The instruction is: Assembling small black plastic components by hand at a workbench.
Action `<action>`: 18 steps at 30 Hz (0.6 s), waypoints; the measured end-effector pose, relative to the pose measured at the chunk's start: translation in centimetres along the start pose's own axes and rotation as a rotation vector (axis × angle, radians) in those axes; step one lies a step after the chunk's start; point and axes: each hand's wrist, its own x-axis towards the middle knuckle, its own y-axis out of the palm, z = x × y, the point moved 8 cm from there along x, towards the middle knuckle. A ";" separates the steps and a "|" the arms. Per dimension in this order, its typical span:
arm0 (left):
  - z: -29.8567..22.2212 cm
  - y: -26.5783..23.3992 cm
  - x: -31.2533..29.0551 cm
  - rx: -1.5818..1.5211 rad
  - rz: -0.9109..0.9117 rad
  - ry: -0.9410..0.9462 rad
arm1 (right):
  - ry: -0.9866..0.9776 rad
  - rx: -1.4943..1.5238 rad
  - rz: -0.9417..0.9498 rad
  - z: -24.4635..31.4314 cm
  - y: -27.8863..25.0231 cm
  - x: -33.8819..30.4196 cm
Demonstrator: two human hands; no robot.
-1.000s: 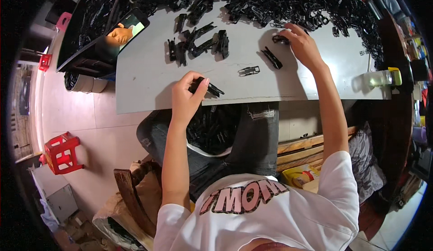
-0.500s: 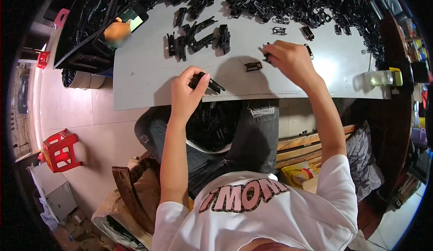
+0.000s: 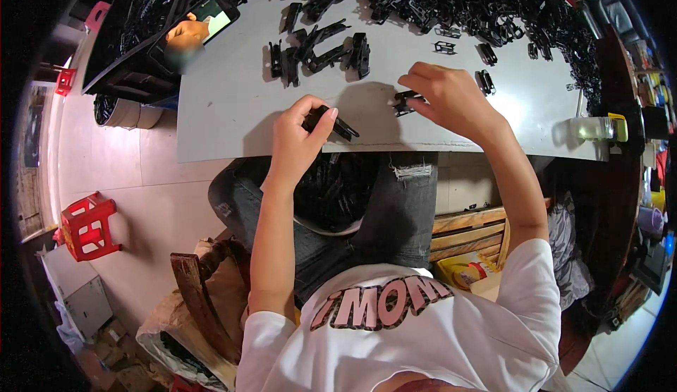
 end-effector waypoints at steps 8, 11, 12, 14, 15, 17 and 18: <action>0.0 0.0 0.0 -0.005 0.002 -0.008 | 0.096 0.205 0.060 -1.9 2.4 -1.1; -0.3 0.1 0.1 0.018 -0.005 0.024 | 0.142 0.290 0.040 -2.6 2.3 -1.2; -0.3 0.0 0.0 0.018 -0.004 0.018 | 0.145 0.314 0.002 -2.4 1.8 -1.3; -0.2 0.0 0.0 0.019 -0.004 0.011 | 0.146 0.340 -0.036 -2.0 1.4 -1.6; -0.2 0.0 0.0 0.020 -0.014 0.018 | 0.114 0.309 -0.057 -1.5 1.2 -1.8; -0.2 -0.1 0.0 0.022 -0.023 0.025 | 0.083 0.280 -0.078 -0.9 1.1 -1.9; 0.0 -0.1 0.0 0.018 -0.022 0.010 | 0.085 0.245 -0.060 -0.7 1.3 -1.9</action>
